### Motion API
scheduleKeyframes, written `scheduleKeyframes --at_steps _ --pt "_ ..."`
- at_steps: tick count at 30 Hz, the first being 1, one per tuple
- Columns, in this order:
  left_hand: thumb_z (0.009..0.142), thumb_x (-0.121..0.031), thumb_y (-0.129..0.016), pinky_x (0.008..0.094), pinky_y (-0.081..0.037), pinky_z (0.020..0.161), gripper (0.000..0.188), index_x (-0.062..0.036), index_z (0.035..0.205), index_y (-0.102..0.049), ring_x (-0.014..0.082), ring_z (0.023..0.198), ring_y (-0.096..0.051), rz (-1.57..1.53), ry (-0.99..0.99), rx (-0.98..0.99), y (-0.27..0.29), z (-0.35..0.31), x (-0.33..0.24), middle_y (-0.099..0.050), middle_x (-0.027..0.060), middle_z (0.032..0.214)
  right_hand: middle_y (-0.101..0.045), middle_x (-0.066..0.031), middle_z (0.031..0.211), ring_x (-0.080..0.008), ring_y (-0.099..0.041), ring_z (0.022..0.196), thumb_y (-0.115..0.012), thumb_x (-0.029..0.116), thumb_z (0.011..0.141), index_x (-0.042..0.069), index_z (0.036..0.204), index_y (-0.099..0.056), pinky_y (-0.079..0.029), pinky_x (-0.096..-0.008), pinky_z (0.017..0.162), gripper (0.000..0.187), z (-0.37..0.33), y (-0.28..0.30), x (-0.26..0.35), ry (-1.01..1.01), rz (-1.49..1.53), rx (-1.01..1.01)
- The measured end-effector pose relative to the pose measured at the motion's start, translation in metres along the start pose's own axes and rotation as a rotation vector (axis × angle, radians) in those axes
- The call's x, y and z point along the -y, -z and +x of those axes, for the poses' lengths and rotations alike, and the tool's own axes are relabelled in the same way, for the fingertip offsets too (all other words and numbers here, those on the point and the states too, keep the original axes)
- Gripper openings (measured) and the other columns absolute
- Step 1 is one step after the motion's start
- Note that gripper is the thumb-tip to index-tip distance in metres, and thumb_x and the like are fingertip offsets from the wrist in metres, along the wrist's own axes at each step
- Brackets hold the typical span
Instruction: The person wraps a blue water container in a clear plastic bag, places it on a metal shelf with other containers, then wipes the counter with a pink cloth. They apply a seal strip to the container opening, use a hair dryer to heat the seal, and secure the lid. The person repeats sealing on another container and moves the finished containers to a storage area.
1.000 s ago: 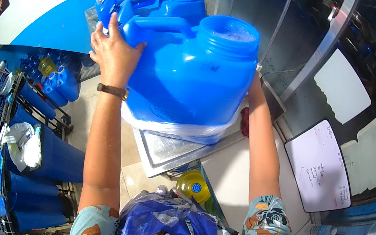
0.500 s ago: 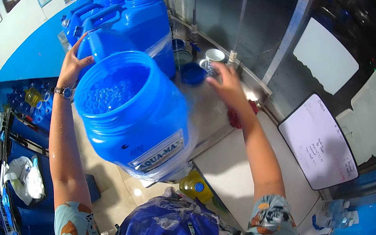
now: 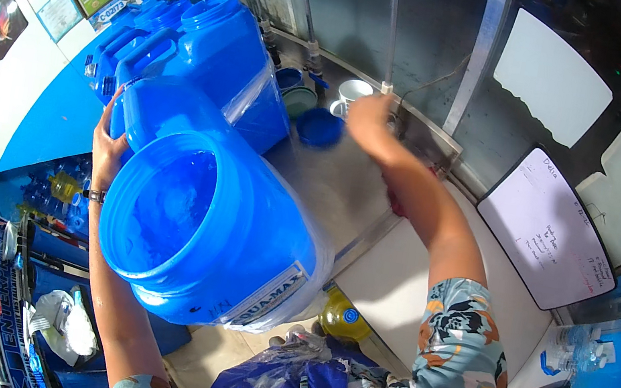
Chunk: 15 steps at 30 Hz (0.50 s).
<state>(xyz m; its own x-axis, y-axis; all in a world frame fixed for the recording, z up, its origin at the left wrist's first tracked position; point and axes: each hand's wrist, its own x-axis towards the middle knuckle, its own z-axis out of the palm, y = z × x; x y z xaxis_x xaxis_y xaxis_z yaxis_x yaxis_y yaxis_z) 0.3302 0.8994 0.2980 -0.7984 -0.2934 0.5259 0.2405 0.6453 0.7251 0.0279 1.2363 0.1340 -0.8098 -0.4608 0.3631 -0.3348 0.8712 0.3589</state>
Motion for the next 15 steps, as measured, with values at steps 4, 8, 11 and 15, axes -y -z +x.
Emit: scheduleKeyframes --at_steps 4,8,11,15 --pt "0.072 -0.043 -0.081 0.0388 -0.047 0.100 0.089 -0.0051 0.144 -0.045 0.0251 0.117 -0.058 0.087 0.004 -0.027 0.004 0.003 0.001 -0.056 0.0179 0.134 -0.060 -0.0187 0.119 -0.0364 -0.056 0.115 -0.050 0.017 0.093 0.005 0.116 -0.064 -0.044 -0.0615 0.090 0.030 0.000 -0.047 0.077 0.263 0.703 -0.091" --pt "0.075 -0.040 -0.078 0.0381 -0.045 0.102 0.081 -0.0046 0.142 -0.048 0.0241 0.117 -0.058 0.200 0.034 -0.066 0.007 0.003 0.003 -0.057 0.0161 0.134 -0.059 -0.0129 0.112 -0.0320 -0.051 0.113 -0.053 0.014 0.087 0.009 0.109 -0.066 -0.044 -0.0526 0.088 0.026 -0.060 -0.074 0.128 0.078 0.780 0.089" --pt "0.075 -0.040 -0.078 0.0378 -0.045 0.102 0.080 -0.0045 0.141 -0.049 0.0237 0.117 -0.058 0.197 0.041 -0.086 0.005 0.003 0.007 -0.057 0.0158 0.134 -0.058 -0.0121 0.109 -0.0312 -0.052 0.107 -0.055 0.016 0.086 0.011 0.103 -0.070 -0.045 -0.0499 0.085 0.024 -0.134 -0.059 0.134 0.379 0.708 0.072" --pt "0.076 -0.041 -0.078 0.0375 -0.045 0.102 0.079 -0.0045 0.140 -0.050 0.0233 0.117 -0.058 0.144 0.025 -0.110 0.002 0.005 0.011 -0.058 0.0154 0.133 -0.059 -0.0117 0.106 -0.0310 -0.053 0.103 -0.060 0.017 0.082 0.014 0.103 -0.072 -0.047 -0.0428 0.083 0.024 -0.197 -0.042 0.090 0.486 0.847 -0.023"
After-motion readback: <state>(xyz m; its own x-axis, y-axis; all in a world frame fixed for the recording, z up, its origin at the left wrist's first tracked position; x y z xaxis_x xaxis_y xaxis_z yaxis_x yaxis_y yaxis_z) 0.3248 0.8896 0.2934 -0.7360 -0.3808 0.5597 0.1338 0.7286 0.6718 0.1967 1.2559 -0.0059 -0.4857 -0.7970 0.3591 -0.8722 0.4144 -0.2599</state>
